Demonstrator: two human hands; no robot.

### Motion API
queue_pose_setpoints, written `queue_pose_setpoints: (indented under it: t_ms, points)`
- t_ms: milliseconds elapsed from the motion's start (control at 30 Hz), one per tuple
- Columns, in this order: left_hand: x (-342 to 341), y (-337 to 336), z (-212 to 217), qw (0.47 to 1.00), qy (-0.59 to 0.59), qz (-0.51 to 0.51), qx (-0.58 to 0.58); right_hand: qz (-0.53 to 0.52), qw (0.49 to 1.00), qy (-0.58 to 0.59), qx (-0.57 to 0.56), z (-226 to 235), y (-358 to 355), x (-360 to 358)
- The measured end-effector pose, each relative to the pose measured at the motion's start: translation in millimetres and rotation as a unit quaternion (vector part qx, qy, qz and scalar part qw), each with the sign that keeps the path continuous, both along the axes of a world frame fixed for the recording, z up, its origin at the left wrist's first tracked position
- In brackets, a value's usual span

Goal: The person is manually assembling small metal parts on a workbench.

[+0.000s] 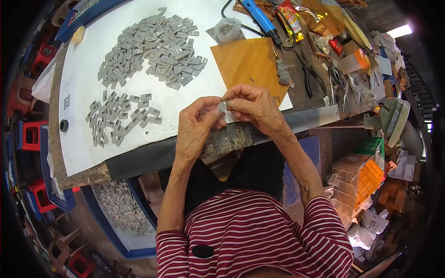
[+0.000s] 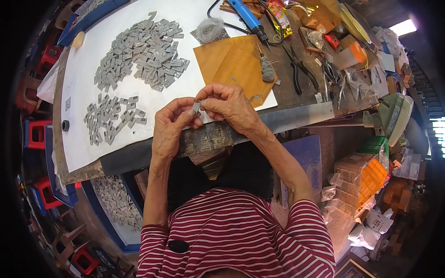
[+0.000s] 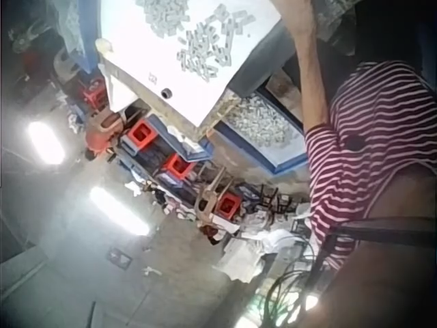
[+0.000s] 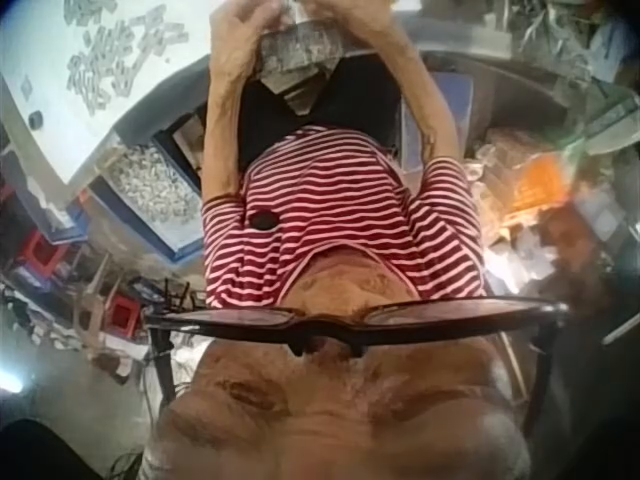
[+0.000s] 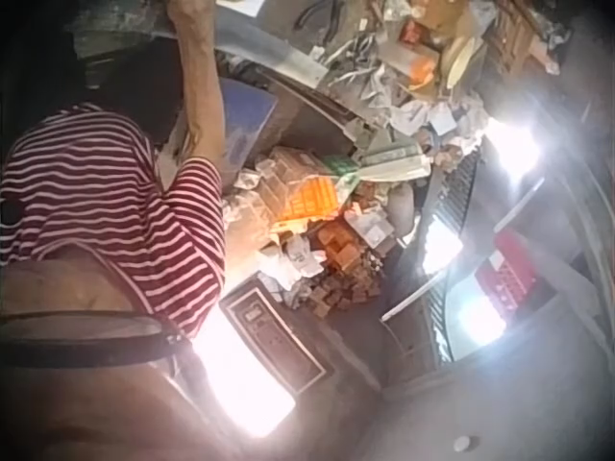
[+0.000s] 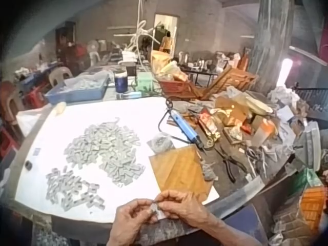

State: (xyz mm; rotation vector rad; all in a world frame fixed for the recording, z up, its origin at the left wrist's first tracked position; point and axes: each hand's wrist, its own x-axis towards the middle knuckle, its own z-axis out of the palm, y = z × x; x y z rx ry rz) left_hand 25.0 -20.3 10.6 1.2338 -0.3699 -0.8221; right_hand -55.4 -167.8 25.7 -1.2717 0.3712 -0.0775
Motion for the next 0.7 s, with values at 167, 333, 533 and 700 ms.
queue_pose_setpoints:
  t_ms: [167,333,533,700]
  points:
    - [1.2,-0.2,2.0,1.000,-0.005,-0.019,-0.011,-0.003,1.000,-0.017,0.002,-2.6,-0.7,5.5]
    - [1.5,2.0,2.5,0.999,0.033,0.022,-0.001,-0.023,0.999,-0.020,0.009,-5.0,-0.3,3.4]
    - [3.4,3.0,-0.6,0.998,0.048,0.045,-0.008,-0.026,1.000,-0.008,0.014,-5.4,2.1,-2.3]
    - [1.6,2.2,0.7,0.997,0.058,0.054,-0.016,-0.016,1.000,-0.008,0.012,-5.4,6.7,-4.4]
